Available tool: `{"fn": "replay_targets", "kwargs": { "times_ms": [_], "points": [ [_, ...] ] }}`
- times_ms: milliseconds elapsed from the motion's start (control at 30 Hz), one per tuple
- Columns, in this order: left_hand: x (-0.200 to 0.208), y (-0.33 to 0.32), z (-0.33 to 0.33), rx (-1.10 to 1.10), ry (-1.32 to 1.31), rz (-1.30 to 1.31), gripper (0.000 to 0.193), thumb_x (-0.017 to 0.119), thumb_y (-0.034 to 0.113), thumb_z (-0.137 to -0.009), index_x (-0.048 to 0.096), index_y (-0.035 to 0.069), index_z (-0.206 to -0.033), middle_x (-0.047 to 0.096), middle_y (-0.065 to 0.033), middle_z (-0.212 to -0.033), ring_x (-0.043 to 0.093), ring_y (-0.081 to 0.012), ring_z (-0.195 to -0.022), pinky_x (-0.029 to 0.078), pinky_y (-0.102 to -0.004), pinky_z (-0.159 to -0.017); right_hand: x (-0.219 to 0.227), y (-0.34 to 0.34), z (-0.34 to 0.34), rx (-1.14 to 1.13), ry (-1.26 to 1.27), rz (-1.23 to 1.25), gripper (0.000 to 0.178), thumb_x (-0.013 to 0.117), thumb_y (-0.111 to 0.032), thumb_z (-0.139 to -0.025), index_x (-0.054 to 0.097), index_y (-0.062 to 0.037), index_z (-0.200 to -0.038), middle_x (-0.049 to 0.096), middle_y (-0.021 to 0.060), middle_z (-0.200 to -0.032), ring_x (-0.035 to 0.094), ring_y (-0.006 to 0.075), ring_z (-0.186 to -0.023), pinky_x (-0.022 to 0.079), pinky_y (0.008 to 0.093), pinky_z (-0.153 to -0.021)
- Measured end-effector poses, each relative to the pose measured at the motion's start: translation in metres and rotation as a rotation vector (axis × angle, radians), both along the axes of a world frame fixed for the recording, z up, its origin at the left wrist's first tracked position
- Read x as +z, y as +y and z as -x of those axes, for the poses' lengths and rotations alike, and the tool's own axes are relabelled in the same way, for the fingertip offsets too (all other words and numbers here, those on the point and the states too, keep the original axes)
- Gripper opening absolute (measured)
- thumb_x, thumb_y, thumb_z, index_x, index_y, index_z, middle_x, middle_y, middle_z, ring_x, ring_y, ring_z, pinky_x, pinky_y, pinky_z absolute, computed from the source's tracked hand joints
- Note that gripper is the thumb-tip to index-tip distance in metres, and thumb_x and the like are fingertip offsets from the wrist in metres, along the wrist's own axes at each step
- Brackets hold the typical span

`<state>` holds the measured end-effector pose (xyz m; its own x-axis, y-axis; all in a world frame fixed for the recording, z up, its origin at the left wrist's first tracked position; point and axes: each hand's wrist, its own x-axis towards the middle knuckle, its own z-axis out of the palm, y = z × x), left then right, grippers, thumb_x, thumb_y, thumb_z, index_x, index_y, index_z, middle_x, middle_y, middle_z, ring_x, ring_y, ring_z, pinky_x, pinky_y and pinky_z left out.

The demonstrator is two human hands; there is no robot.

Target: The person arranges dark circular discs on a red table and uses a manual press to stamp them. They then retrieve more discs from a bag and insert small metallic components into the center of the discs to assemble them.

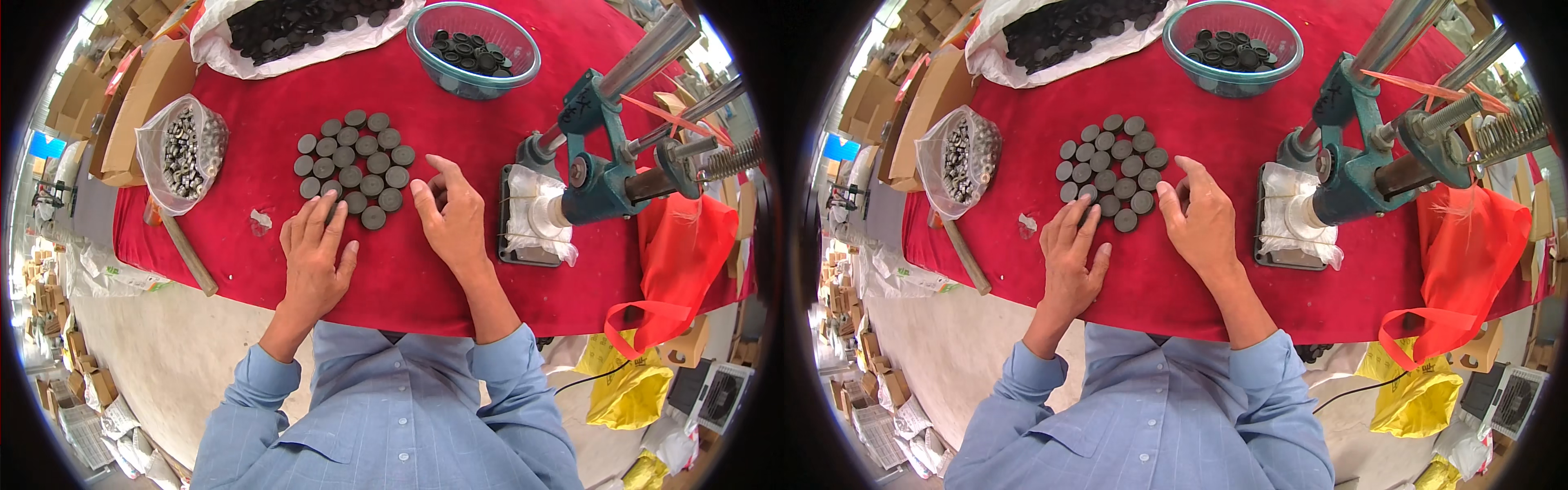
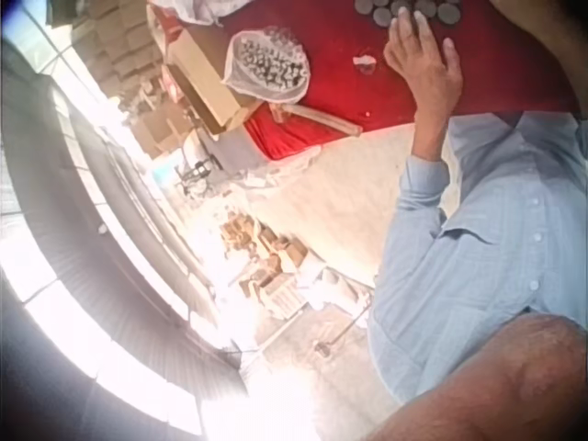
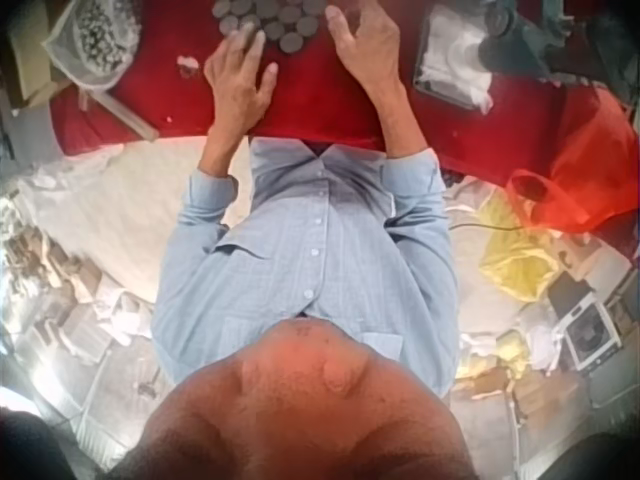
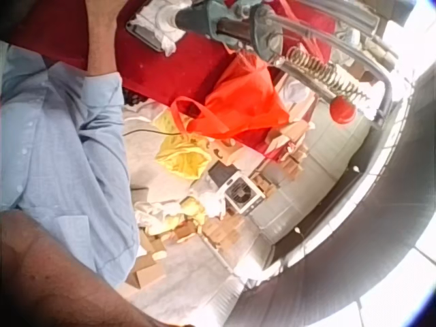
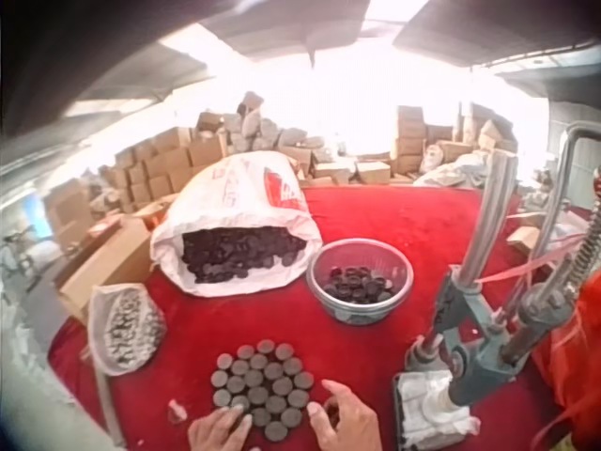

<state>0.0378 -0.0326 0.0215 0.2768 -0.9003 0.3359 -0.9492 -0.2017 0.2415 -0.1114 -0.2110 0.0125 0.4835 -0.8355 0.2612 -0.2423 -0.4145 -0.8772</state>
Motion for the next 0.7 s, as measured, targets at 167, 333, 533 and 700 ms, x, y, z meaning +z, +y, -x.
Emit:
{"fn": "replay_targets", "kwargs": {
  "times_ms": [167,333,533,700],
  "points": [
    [-0.004,0.001,0.008,-0.009,-0.104,-0.064,0.057,0.070,0.015,-0.091,0.061,0.005,-0.147,0.054,-0.0087,-0.156,0.044,-0.0331,-0.147,0.028,-0.0538,-0.120,-0.005,0.004,-0.001,0.015,-0.027,0.057,0.038,0.074,-0.015,-0.095,0.065,0.0018,-0.128,0.070,0.0129,-0.081,0.066,0.0241,-0.064,0.054,0.0392,-0.065],
    [-0.010,0.003,0.012,-0.052,-0.149,-0.076,0.058,0.065,0.010,-0.088,0.063,0.007,-0.145,0.054,-0.0067,-0.156,0.042,-0.0323,-0.150,0.024,-0.0607,-0.121,0.000,0.006,-0.003,0.021,-0.020,0.003,0.037,0.074,-0.013,-0.095,0.066,0.0022,-0.127,0.069,0.0126,-0.080,0.064,0.0228,-0.062,0.053,0.0379,-0.062],
    [-0.008,0.004,0.013,-0.035,-0.112,0.006,0.062,0.068,0.009,-0.086,0.060,0.005,-0.147,0.055,-0.0106,-0.155,0.044,-0.0320,-0.149,0.028,-0.0570,-0.120,-0.001,0.004,-0.001,0.007,-0.054,0.016,0.035,0.073,-0.012,-0.095,0.066,0.0026,-0.126,0.068,0.0125,-0.078,0.064,0.0227,-0.061,0.052,0.0377,-0.062],
    [-0.006,0.012,0.021,-0.141,-0.011,0.062,0.064,0.070,0.009,-0.086,0.058,0.002,-0.148,0.056,-0.0150,-0.153,0.048,-0.0304,-0.146,0.030,-0.0514,-0.119,0.001,0.003,-0.003,0.014,-0.069,0.025,0.030,0.073,-0.012,-0.095,0.069,0.0031,-0.121,0.069,0.0140,-0.080,0.066,0.0242,-0.064,0.053,0.0386,-0.063]
  ]
}}
